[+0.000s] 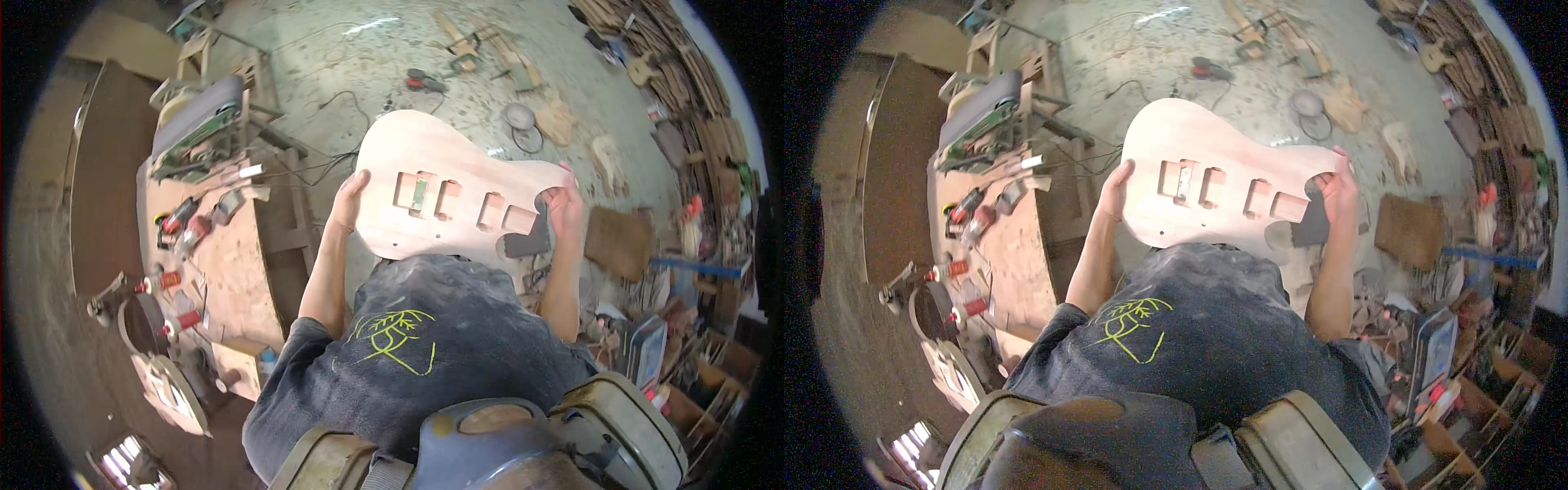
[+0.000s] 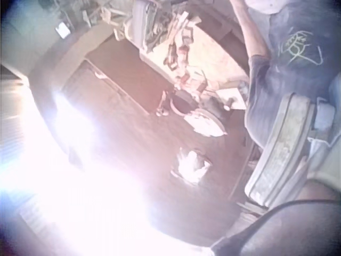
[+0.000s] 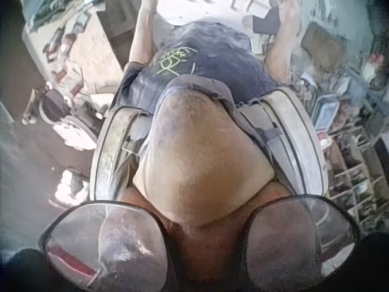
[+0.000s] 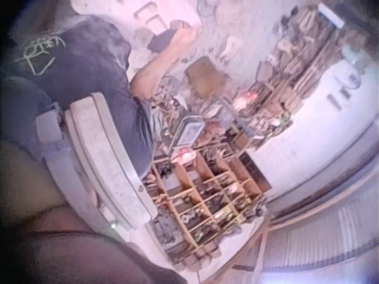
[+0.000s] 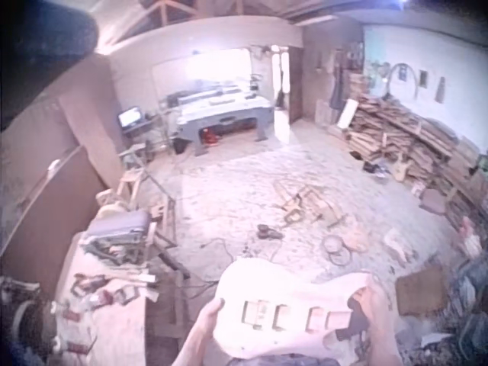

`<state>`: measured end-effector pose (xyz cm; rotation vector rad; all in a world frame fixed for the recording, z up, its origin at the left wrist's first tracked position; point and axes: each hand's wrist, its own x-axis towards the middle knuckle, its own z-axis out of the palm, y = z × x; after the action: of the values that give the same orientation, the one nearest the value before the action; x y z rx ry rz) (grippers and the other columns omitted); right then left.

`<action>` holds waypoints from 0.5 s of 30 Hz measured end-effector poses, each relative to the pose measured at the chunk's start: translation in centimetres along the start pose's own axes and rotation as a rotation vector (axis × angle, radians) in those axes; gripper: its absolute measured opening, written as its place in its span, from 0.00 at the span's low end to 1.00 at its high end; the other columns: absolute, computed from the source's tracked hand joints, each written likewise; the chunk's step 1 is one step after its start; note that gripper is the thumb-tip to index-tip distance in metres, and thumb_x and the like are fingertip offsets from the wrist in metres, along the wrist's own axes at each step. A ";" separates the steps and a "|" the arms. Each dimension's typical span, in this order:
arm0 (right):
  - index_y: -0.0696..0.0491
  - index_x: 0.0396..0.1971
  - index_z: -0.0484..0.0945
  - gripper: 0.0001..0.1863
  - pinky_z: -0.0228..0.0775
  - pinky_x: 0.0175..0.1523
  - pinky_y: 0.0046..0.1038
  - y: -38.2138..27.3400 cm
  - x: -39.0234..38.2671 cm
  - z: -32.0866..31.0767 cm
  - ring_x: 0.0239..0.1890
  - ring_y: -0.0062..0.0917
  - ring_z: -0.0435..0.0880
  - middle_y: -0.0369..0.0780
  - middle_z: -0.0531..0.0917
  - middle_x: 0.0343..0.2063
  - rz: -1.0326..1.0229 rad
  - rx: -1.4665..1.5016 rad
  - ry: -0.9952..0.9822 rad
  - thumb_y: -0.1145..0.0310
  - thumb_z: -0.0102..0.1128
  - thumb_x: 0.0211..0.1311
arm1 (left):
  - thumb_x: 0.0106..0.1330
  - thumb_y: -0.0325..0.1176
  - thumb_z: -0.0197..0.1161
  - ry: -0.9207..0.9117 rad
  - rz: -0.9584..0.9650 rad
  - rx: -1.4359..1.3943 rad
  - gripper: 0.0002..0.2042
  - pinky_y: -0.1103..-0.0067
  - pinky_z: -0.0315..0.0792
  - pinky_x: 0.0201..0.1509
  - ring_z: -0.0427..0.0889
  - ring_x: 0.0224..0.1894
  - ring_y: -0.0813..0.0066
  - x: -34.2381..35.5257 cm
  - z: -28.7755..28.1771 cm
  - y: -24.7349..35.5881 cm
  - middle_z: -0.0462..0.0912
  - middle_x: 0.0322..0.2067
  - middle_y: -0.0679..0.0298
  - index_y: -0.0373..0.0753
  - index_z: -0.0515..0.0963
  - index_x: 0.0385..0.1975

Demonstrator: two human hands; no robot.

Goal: The person sands the surface and edges of a wooden guitar body using a sanding block, then uses a stationary belt sander to smooth a separate wooden piece before using a handheld router on the guitar body.

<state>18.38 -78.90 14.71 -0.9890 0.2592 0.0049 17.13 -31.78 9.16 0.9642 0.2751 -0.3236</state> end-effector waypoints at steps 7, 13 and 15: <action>0.54 0.66 0.67 0.26 0.70 0.64 0.38 5.0 6.9 8.9 0.58 0.33 0.78 0.44 0.78 0.57 0.058 -0.003 -0.226 0.56 0.54 0.76 | 0.71 0.42 0.61 0.229 0.242 -0.001 0.24 0.77 0.76 0.57 0.84 0.51 0.72 -7.3 -4.3 5.7 0.84 0.51 0.58 0.30 0.75 0.59; 0.54 0.62 0.71 0.27 0.76 0.55 0.38 4.5 12.1 21.6 0.51 0.32 0.80 0.43 0.79 0.53 0.106 -0.020 -0.207 0.57 0.64 0.69 | 0.73 0.39 0.60 0.382 0.461 -0.099 0.17 0.78 0.76 0.54 0.83 0.47 0.76 -10.3 -5.8 12.4 0.84 0.47 0.63 0.33 0.77 0.54; 0.55 0.61 0.72 0.26 0.77 0.53 0.37 5.7 15.3 25.8 0.50 0.32 0.81 0.43 0.80 0.51 0.150 -0.062 -0.274 0.57 0.64 0.70 | 0.73 0.39 0.60 0.424 0.501 -0.104 0.18 0.78 0.77 0.54 0.84 0.47 0.77 -11.4 -6.0 14.9 0.84 0.47 0.62 0.32 0.76 0.54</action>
<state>38.04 -56.19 20.12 -1.0161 0.0818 0.2849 11.93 -17.25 21.34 0.9584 0.4183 0.3562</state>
